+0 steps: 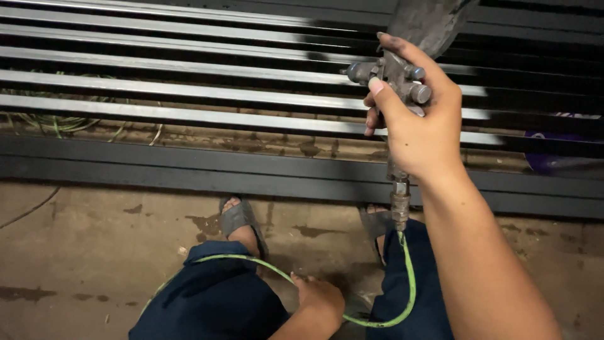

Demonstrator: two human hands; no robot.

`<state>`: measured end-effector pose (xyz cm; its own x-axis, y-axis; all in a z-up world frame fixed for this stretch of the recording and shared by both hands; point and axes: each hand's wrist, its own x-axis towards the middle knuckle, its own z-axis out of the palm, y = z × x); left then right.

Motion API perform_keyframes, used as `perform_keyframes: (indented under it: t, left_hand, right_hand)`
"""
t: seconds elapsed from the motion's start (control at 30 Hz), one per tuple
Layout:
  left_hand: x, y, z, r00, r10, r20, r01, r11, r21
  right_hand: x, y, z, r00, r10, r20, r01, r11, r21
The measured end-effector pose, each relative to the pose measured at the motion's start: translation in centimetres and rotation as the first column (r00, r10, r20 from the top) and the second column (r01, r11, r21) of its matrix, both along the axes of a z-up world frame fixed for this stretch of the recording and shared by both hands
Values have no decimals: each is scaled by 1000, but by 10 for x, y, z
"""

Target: Spray painting a set of metal bars laid out on the floor using a pneumatic spray gun.

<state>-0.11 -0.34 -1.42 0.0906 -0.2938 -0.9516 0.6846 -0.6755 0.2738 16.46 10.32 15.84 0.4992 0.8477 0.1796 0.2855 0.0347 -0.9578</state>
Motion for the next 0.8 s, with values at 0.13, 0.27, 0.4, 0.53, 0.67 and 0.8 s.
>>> perform_keyframes:
  t: [0.13,0.27,0.4,0.53,0.67,0.8]
  left_hand:
    - [1,-6,-3,999,-9,-32,11,999,38]
    - [5,-5,0,1000,-24,-18,24,999,41]
    - [7,-1,11,999,-39,-3,39,999,29]
    - [10,-7,12,999,-9,43,5,996,89]
    - [15,-11,7,998,-44,40,42,997,57]
    - [21,-15,-7,998,-59,-12,59,997,43]
  right_hand:
    - [8,-6,-2,1000,18,22,-19,999,30]
    - [12,-13,2,999,-28,17,28,999,-21]
    - [21,-19,0,999,-46,14,46,999,-21]
    - [31,-25,2,998,-48,42,48,999,-4]
    - [39,-31,4,997,-77,30,78,997,-28]
    - [47,-39,4,995,-97,33,98,995,-28]
